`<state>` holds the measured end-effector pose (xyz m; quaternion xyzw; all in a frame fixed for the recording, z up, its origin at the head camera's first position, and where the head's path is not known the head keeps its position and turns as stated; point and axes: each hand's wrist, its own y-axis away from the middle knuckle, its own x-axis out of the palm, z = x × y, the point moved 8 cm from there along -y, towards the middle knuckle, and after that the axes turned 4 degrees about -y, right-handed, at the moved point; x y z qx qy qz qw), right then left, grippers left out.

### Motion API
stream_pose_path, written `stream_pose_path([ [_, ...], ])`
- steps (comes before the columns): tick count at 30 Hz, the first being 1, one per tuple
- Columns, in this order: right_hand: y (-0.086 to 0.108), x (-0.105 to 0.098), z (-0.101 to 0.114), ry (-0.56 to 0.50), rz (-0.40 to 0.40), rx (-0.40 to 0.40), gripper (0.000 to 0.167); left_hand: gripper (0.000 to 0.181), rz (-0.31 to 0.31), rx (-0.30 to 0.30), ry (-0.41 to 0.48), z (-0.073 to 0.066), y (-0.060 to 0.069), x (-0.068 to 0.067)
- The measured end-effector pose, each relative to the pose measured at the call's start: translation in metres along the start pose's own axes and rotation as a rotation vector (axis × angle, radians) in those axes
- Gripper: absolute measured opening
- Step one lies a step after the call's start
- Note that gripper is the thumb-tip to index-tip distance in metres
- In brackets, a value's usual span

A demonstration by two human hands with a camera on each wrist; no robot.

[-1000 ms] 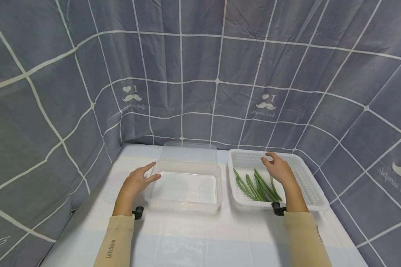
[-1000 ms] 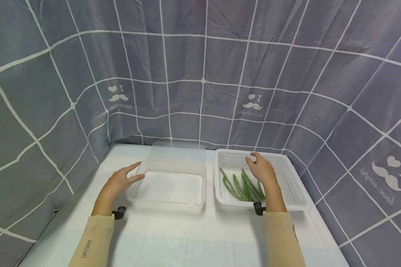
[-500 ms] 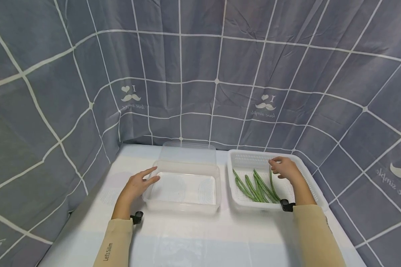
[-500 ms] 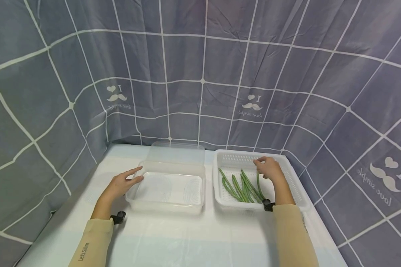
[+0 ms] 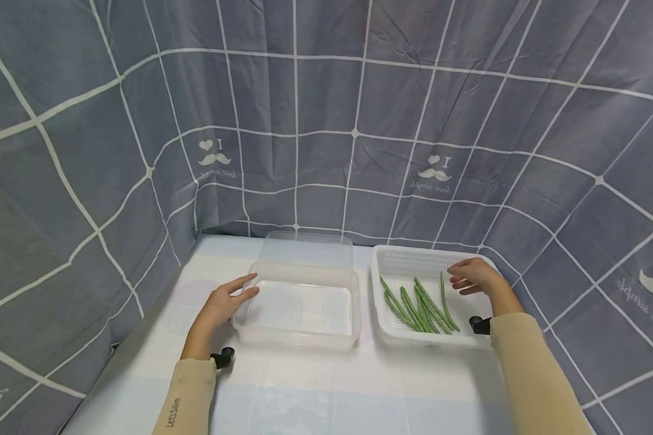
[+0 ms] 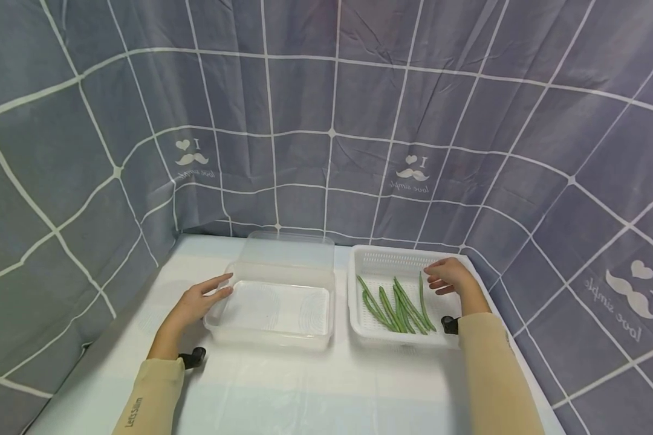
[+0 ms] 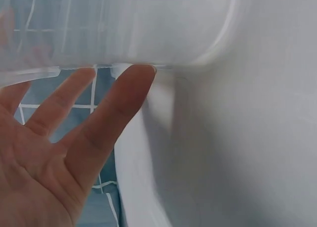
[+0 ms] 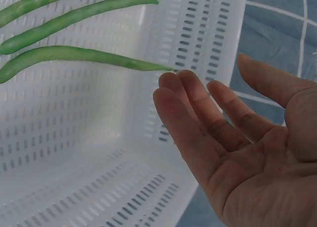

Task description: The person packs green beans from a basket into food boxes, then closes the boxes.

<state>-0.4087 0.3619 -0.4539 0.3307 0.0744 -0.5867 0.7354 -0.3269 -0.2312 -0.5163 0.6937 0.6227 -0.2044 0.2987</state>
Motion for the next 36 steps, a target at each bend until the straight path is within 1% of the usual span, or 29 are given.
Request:
stream_pose_path([
  [4, -0.009, 0.000, -0.014, -0.060, 0.029, 0.044, 0.055, 0.073, -0.002, -0.003, 0.015, 0.002, 0.000, 0.001],
  [9, -0.016, 0.000, -0.032, -0.089, 0.024, 0.114, 0.055, 0.071, 0.000, -0.003, 0.034, 0.002, 0.000, 0.003],
  [12, -0.019, 0.003, -0.040, -0.115, 0.022, 0.150, 0.052, 0.074, 0.003, -0.008, 0.045, 0.003, -0.001, 0.004],
  [16, -0.023, 0.006, -0.049, -0.147, 0.020, 0.184, 0.049, 0.076, 0.004, -0.015, 0.069, 0.003, -0.003, 0.003],
  [19, -0.026, 0.009, -0.054, -0.155, 0.021, 0.198, 0.050, 0.077, 0.003, -0.019, 0.088, 0.004, -0.005, 0.003],
  [21, -0.029, 0.010, -0.057, -0.165, 0.018, 0.211, 0.052, 0.077, 0.002, -0.014, 0.084, 0.003, -0.005, 0.003],
  [26, -0.035, 0.015, -0.064, -0.190, 0.022, 0.225, 0.052, 0.076, 0.001, -0.021, 0.086, 0.003, -0.004, 0.003],
  [30, -0.039, 0.019, -0.065, -0.209, 0.013, 0.215, 0.050, 0.077, -0.003, -0.045, 0.110, 0.005, -0.002, 0.003],
  [34, -0.041, 0.024, -0.062, -0.197, 0.005, 0.191, 0.051, 0.077, -0.005, -0.063, 0.142, 0.006, -0.001, 0.003],
  [36, -0.042, 0.027, -0.059, -0.180, -0.004, 0.186, 0.054, 0.077, -0.007, -0.066, 0.147, 0.006, 0.000, 0.003],
])
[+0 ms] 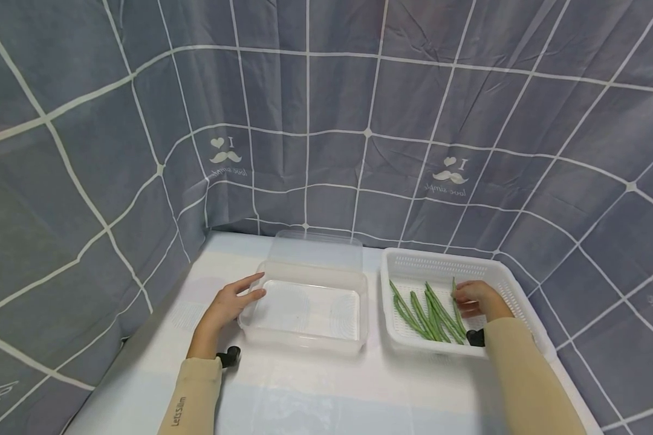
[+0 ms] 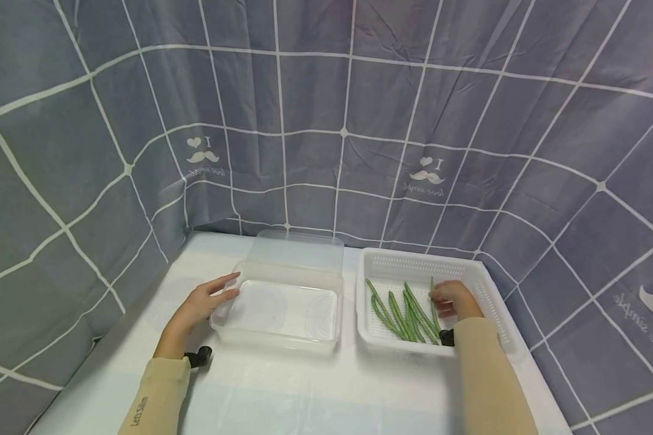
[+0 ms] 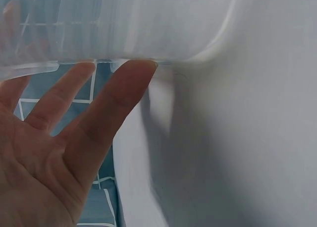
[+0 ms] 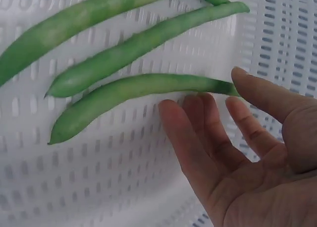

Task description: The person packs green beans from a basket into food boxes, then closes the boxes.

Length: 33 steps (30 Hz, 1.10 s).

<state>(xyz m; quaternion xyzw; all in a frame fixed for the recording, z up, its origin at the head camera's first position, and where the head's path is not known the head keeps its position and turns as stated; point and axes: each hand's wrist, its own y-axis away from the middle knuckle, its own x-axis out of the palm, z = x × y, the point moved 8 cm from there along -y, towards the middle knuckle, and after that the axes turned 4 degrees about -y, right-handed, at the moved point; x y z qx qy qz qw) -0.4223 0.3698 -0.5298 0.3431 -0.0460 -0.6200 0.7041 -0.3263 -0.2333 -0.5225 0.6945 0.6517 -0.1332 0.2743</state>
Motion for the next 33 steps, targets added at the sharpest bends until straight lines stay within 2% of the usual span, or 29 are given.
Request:
stream_pose_path([
  [5, 0.001, 0.008, 0.006, 0.054, -0.022, -0.017, 0.059, 0.077, -0.003, 0.005, -0.012, 0.000, 0.000, 0.000],
  [12, -0.003, 0.013, 0.010, 0.125, -0.039, -0.035, 0.035, 0.077, -0.005, -0.006, 0.000, 0.000, 0.000, 0.000],
  [17, -0.003, 0.015, 0.011, 0.147, -0.038, -0.019, 0.032, 0.077, -0.007, -0.002, -0.003, 0.001, -0.001, 0.001],
  [22, 0.002, 0.013, 0.014, 0.121, -0.027, -0.026, 0.038, 0.075, -0.006, 0.012, 0.014, 0.001, -0.001, 0.002],
  [29, 0.011, 0.003, 0.024, 0.085, -0.037, -0.082, 0.052, 0.065, -0.003, 0.033, 0.045, 0.002, -0.001, 0.002],
  [33, 0.017, 0.000, 0.034, 0.062, -0.035, -0.114, 0.057, 0.066, -0.003, 0.039, 0.037, 0.003, -0.001, 0.002],
])
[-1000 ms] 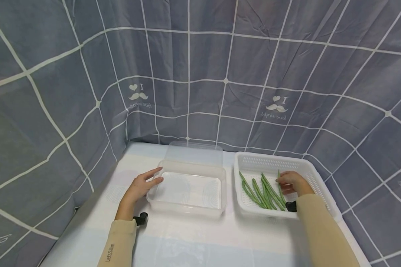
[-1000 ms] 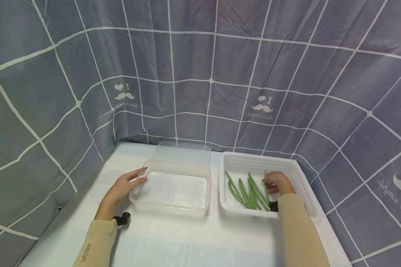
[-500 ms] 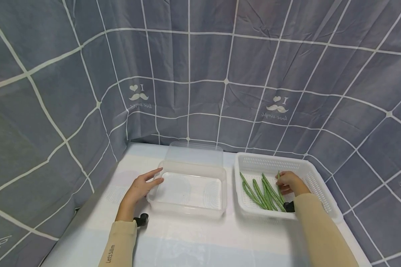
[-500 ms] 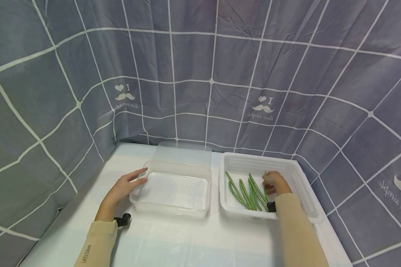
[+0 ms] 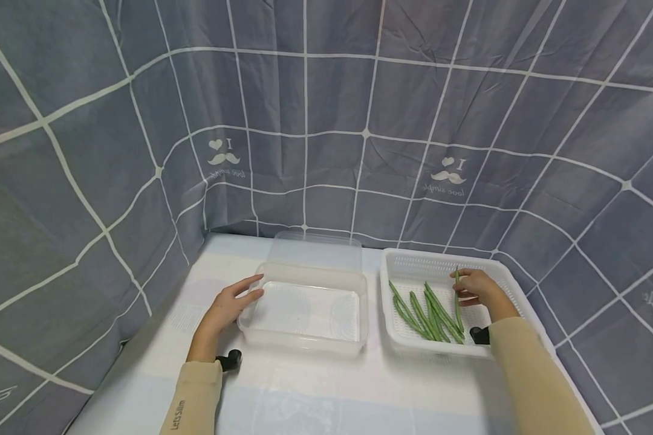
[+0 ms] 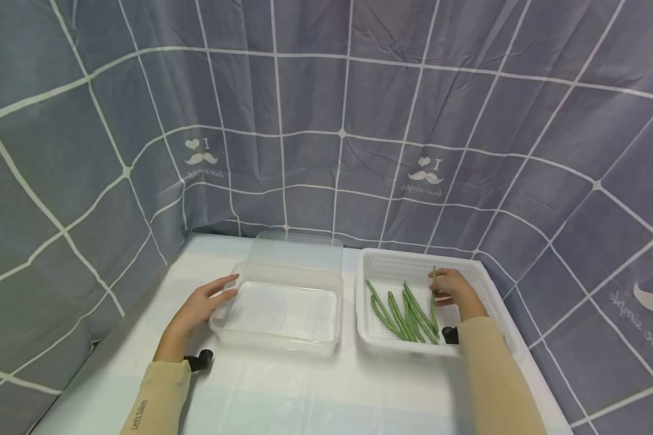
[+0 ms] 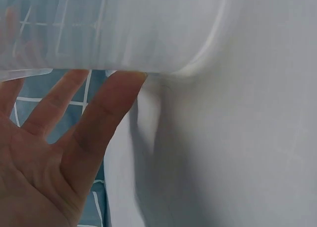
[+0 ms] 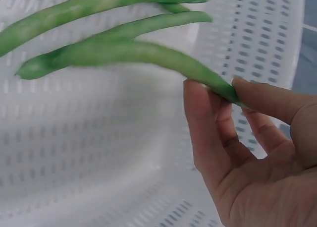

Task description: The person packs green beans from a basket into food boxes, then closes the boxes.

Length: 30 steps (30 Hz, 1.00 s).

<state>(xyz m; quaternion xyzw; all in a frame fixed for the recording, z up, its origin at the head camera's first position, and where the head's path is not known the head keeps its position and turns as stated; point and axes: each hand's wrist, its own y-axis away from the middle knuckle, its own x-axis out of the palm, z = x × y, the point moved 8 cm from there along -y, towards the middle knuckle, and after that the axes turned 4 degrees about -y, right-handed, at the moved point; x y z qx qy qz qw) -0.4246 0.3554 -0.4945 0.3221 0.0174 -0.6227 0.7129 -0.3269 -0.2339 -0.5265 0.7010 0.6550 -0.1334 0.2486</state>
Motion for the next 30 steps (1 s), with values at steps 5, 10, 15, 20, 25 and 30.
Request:
stream_pose_path([
  [5, 0.007, 0.001, 0.017, -0.050, 0.028, -0.023, 0.062, 0.064, 0.000, 0.008, 0.001, 0.000, 0.001, -0.001],
  [10, 0.011, 0.004, 0.037, -0.106, 0.044, -0.050, 0.064, 0.065, 0.006, 0.015, 0.007, 0.000, 0.000, 0.000],
  [15, 0.014, 0.010, 0.058, -0.154, 0.055, -0.082, 0.066, 0.066, -0.002, 0.033, -0.013, -0.001, -0.001, 0.000],
  [20, 0.019, 0.024, 0.079, -0.190, 0.077, -0.111, 0.067, 0.063, -0.012, 0.060, -0.029, -0.002, -0.002, -0.001],
  [25, 0.026, 0.042, 0.103, -0.199, 0.110, -0.157, 0.069, 0.063, -0.015, 0.064, -0.033, -0.004, -0.001, -0.001],
  [30, 0.033, 0.060, 0.123, -0.188, 0.138, -0.198, 0.065, 0.063, -0.015, 0.055, -0.020, -0.004, 0.000, -0.001],
])
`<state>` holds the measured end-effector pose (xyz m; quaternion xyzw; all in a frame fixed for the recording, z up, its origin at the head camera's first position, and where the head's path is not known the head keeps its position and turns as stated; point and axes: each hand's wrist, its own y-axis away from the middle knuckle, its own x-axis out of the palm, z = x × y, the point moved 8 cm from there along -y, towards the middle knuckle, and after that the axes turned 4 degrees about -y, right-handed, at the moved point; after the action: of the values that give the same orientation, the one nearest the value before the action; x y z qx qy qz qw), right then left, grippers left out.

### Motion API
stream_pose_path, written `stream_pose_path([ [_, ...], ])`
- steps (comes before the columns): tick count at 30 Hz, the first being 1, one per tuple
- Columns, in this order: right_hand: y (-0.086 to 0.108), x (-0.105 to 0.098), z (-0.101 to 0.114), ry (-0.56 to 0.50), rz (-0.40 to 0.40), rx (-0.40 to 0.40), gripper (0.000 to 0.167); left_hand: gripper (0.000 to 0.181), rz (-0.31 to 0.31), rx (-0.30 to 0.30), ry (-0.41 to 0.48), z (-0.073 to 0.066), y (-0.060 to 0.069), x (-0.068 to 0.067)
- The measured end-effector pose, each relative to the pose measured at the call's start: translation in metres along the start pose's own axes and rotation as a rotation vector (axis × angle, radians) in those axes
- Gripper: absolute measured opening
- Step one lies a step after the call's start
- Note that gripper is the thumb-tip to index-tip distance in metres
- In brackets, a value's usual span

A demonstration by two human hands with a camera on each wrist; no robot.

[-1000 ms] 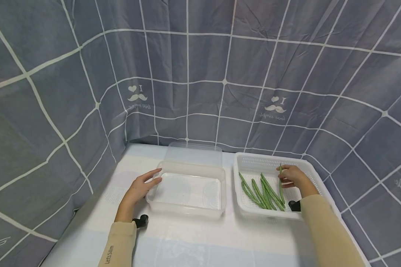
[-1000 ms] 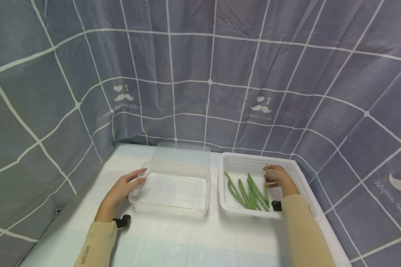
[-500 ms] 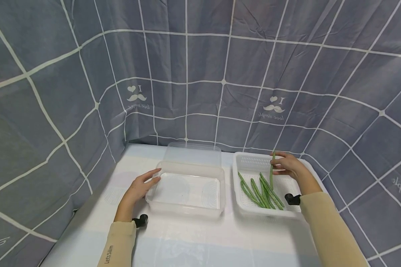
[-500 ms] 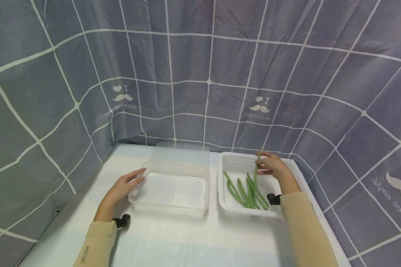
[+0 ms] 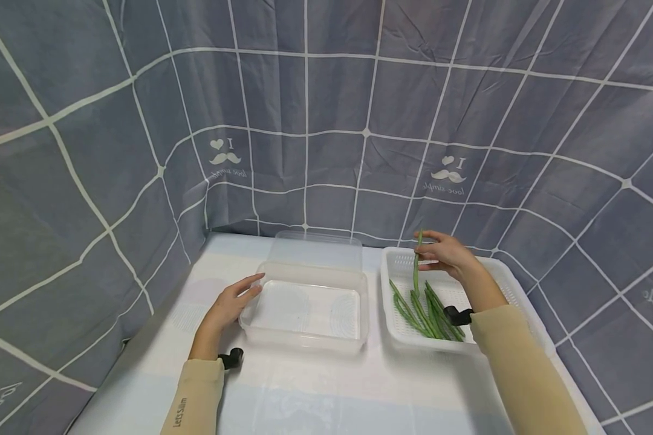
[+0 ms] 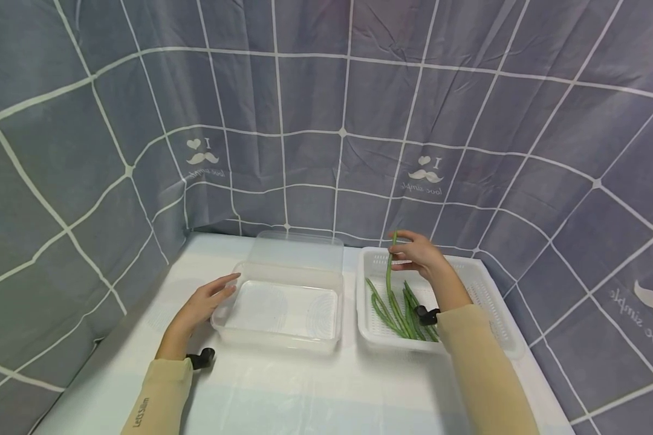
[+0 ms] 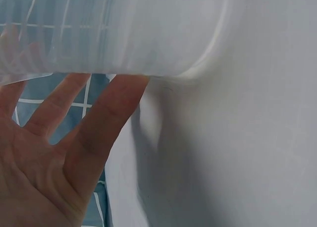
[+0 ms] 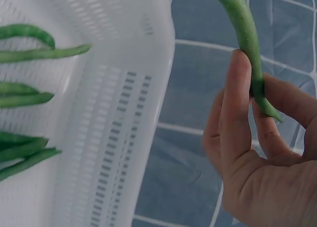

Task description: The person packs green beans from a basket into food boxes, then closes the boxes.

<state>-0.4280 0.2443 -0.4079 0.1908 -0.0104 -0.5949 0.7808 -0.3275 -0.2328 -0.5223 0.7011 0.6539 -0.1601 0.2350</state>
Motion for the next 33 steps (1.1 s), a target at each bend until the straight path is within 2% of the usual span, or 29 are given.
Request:
stream_pose_path([
  [9, -0.006, 0.035, 0.015, 0.007, 0.049, -0.030, 0.062, 0.056, -0.002, -0.010, 0.012, 0.000, 0.000, 0.001],
  [23, -0.019, 0.092, 0.017, -0.012, 0.111, -0.024, 0.060, 0.064, 0.000, 0.001, 0.005, 0.001, 0.001, 0.001],
  [33, -0.028, 0.143, 0.015, -0.005, 0.177, -0.026, 0.054, 0.053, -0.006, -0.018, -0.007, 0.003, -0.001, 0.002],
])
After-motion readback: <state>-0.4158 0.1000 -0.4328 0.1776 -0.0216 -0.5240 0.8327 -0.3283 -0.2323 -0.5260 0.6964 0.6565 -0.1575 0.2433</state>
